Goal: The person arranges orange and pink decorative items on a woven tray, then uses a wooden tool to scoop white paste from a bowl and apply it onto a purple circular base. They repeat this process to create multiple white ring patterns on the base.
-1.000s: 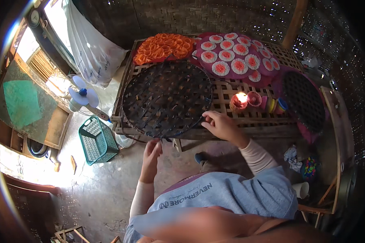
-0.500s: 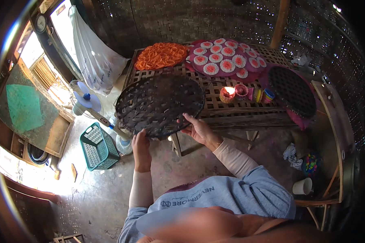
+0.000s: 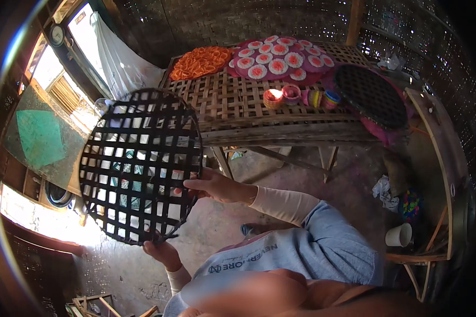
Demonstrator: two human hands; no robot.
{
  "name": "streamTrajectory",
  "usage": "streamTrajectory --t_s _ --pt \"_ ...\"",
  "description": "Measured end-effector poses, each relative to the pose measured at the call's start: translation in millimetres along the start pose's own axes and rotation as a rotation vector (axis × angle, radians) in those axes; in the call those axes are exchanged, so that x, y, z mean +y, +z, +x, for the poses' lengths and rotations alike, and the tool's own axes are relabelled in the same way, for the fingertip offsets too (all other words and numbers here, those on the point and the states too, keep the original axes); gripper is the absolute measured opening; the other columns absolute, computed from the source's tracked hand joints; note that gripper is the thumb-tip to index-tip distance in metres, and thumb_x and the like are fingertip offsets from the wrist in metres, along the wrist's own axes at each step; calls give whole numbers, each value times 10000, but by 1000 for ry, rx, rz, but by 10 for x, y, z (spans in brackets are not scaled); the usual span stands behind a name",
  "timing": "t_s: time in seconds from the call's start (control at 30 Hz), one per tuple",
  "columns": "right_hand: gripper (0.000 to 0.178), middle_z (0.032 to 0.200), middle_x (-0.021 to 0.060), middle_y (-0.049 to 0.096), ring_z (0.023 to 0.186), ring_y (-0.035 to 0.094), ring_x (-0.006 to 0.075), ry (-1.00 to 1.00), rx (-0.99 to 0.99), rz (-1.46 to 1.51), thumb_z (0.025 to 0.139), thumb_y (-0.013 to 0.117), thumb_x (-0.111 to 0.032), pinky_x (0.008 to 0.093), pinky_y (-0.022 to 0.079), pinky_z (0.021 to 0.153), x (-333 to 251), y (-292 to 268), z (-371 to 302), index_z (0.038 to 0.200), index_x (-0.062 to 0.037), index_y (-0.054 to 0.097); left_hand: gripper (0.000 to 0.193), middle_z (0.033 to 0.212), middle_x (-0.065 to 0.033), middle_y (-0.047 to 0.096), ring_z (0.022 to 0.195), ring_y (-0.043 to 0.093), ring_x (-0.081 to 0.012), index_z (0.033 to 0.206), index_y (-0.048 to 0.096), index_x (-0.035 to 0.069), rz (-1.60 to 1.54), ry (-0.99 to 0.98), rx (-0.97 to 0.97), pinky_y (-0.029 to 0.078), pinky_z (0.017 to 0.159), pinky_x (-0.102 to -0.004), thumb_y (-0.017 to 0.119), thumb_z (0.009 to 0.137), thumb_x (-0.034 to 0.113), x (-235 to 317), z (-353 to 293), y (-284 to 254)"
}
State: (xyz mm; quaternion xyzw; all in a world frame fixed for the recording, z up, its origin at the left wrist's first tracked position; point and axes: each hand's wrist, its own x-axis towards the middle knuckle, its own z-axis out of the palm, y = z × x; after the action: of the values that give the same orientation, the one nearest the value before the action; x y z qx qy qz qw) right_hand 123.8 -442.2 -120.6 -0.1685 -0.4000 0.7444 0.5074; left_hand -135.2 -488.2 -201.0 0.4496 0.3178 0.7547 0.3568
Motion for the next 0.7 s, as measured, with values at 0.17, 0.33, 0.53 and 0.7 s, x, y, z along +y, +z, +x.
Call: streamTrajectory --t_s 0.17,0.33,0.53,0.7 --pt "372 1073 55 570 950 567 125 -156 -66 -187 896 530 -191 270 473 779 -124 317 -747 1233 -76 420 628 1010 -68 557 936 543 -162 1066 522 36 9 -54 -124 447 819 -314 447 805 603 457 -325 70" --pt "389 1020 77 620 879 564 109 -440 150 -338 905 505 -176 264 463 736 -238 371 -1876 1268 -78 405 684 1035 -86 535 987 508 -207 1120 499 40 -215 -246 -330 423 846 -351 516 760 621 226 -658 286" --pt "421 1041 81 592 953 562 163 -628 600 -299 889 526 -158 272 464 763 -138 342 -3472 1266 -29 391 875 1388 -161 305 1290 282 -300 1350 311 51 -550 -761 -1399 209 1052 -447 625 708 557 -165 -1219 1217" --pt "542 1011 108 589 948 551 170 -952 1047 -386 886 531 -221 274 439 763 27 680 -4494 1324 0 302 975 1429 -155 222 1283 303 -266 1407 190 101 -723 -1102 -1726 217 1055 -436 682 681 527 -71 -1943 2480"
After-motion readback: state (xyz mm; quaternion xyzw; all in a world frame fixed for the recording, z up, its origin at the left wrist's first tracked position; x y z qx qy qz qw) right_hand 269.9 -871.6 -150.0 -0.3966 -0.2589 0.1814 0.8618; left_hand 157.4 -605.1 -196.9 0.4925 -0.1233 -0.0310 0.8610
